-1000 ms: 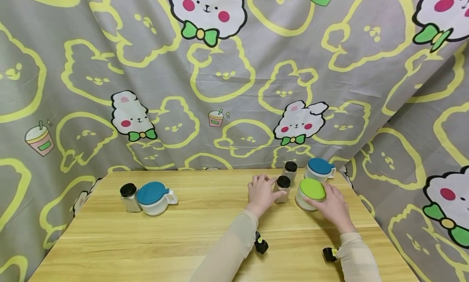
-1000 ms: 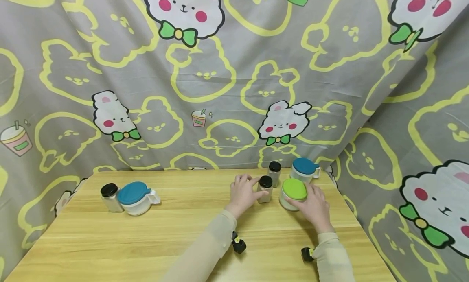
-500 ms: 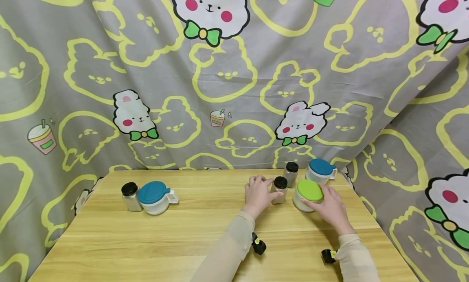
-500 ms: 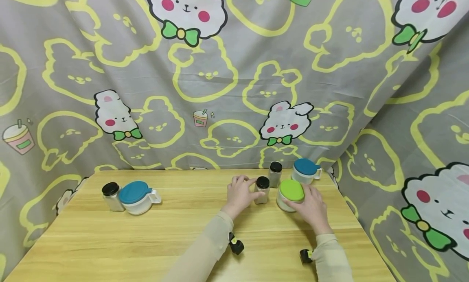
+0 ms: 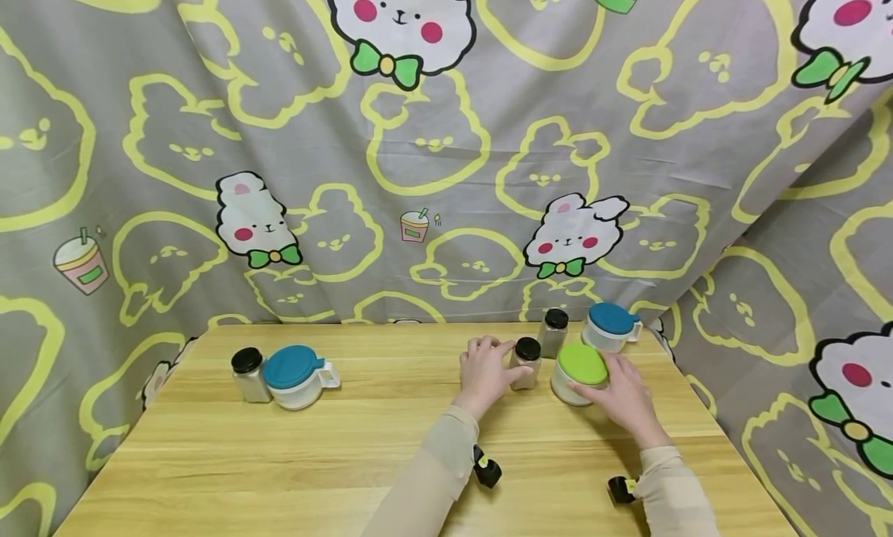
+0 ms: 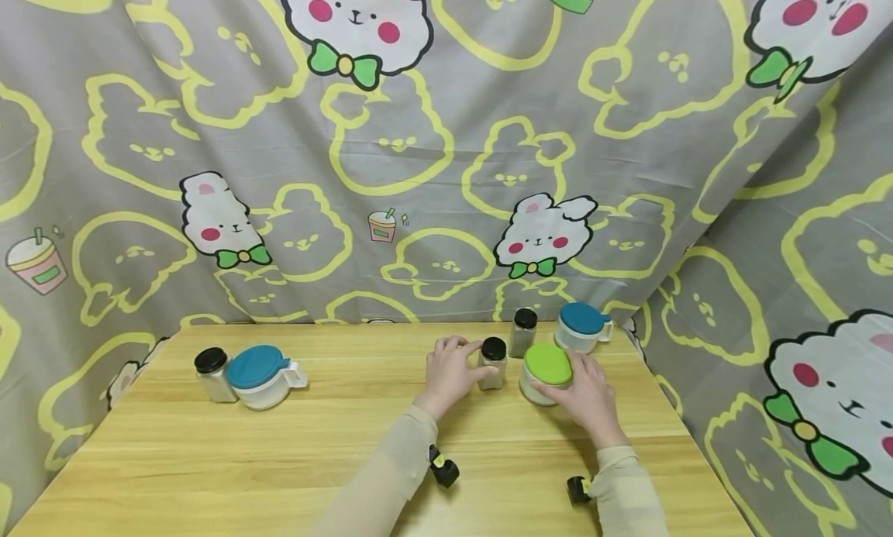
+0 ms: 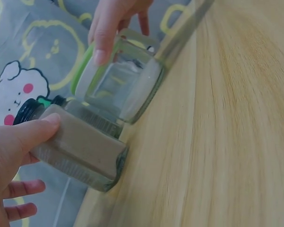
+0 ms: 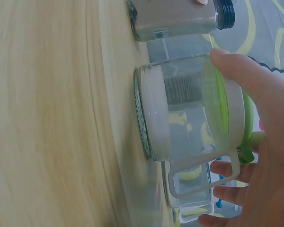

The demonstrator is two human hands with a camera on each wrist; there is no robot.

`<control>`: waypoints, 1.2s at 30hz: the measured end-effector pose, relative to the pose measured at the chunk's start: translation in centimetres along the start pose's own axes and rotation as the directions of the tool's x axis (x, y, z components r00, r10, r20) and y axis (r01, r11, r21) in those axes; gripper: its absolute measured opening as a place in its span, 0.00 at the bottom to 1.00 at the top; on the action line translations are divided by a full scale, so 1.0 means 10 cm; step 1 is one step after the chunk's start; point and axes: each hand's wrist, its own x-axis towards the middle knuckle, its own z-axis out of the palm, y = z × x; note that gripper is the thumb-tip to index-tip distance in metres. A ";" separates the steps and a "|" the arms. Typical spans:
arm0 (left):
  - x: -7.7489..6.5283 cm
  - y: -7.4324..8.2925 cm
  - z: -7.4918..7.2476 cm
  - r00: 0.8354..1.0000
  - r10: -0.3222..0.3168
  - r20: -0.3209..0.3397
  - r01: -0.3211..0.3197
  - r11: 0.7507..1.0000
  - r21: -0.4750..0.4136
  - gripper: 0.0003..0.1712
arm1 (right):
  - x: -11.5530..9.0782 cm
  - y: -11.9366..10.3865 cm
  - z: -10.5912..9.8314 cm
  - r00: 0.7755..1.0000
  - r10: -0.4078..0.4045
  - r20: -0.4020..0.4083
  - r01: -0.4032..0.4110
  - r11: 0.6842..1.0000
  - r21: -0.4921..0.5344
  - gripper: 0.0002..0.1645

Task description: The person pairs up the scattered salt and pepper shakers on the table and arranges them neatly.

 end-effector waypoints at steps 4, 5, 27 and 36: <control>0.00 -0.03 -0.02 1.000 -0.002 0.001 0.002 1.000 0.000 0.37 | 0.00 -0.03 0.01 1.000 -0.021 -0.014 0.021 1.000 -0.002 0.60; 0.00 -0.03 -0.02 1.000 -0.004 0.004 0.004 1.000 0.002 0.38 | 0.01 -0.04 0.02 0.999 -0.028 -0.016 0.028 1.000 -0.003 0.60; -0.07 -0.20 -0.14 0.999 -0.034 -0.005 0.034 0.999 -0.003 0.37 | 0.05 -0.21 0.14 0.997 -0.074 -0.004 0.074 0.997 0.024 0.59; -0.12 -0.29 -0.19 0.999 -0.050 -0.005 0.050 0.999 -0.020 0.39 | 0.08 -0.29 0.20 0.995 -0.099 0.005 0.099 0.994 0.036 0.59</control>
